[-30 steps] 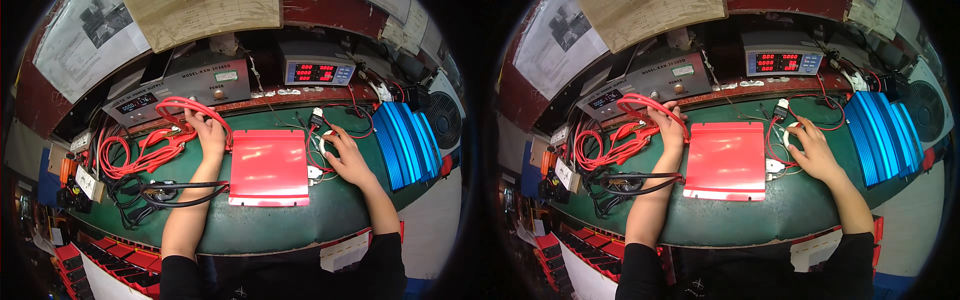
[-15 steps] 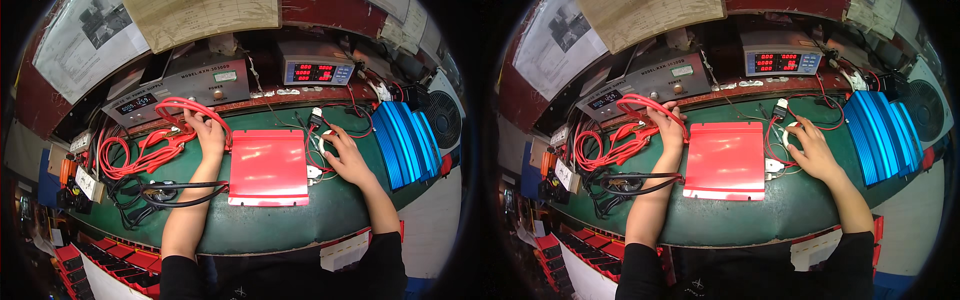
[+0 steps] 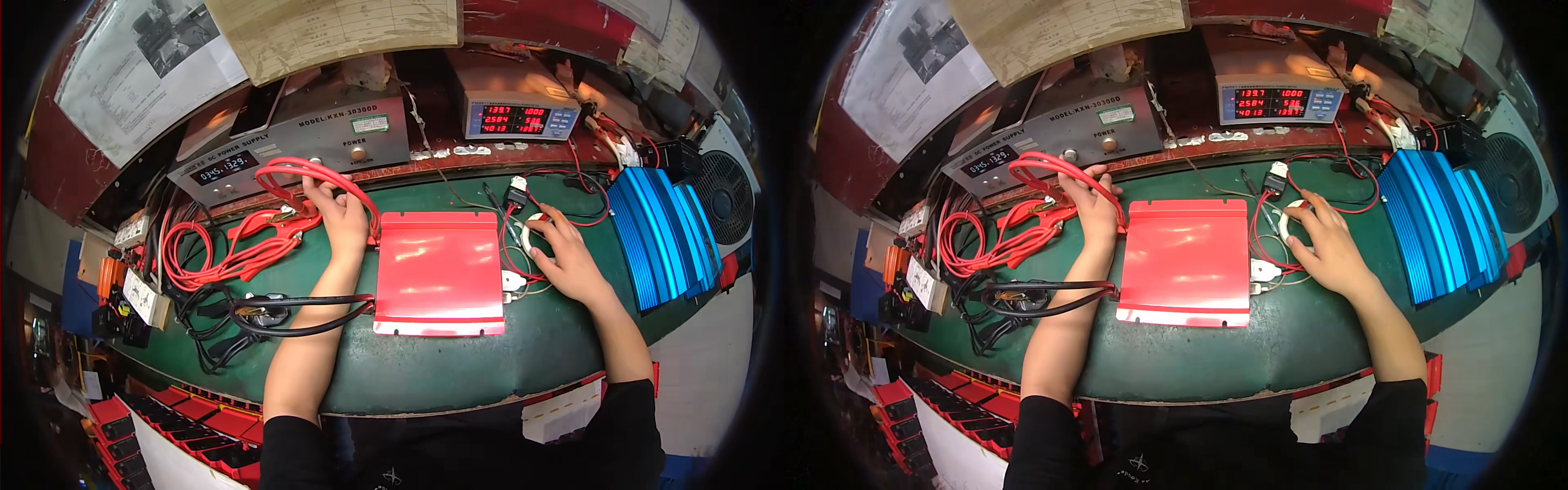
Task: Connecting an electronic device to a testing station, monitoring digital displays for readings, and sorting the device.
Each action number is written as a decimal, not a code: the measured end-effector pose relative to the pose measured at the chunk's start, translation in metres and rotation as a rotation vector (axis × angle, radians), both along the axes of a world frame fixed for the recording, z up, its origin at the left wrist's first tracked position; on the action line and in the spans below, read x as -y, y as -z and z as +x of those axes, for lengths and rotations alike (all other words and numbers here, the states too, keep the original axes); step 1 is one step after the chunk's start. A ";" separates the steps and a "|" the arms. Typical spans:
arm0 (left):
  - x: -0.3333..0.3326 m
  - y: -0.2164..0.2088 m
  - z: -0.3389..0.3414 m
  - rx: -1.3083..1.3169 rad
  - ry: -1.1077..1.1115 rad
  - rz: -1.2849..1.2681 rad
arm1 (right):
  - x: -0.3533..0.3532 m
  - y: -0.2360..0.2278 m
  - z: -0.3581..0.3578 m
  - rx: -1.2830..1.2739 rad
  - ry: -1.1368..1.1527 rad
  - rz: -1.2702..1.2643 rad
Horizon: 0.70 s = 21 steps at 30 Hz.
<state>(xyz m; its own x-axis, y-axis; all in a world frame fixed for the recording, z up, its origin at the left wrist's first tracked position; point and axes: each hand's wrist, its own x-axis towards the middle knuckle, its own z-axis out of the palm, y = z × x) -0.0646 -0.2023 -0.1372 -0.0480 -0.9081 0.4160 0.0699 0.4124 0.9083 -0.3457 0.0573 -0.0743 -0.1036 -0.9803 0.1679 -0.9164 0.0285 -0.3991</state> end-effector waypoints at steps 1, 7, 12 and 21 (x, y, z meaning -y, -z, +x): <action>-0.001 0.001 0.001 0.001 -0.003 0.000 | 0.000 0.000 0.000 0.005 0.004 0.000; 0.001 0.003 0.001 0.004 -0.003 0.016 | 0.000 -0.001 0.000 -0.007 0.003 0.009; 0.001 0.000 -0.002 -0.027 -0.007 0.022 | 0.001 0.000 0.000 -0.007 0.008 0.010; -0.003 0.000 -0.002 -0.044 0.005 0.034 | 0.000 -0.001 0.000 -0.003 0.004 0.010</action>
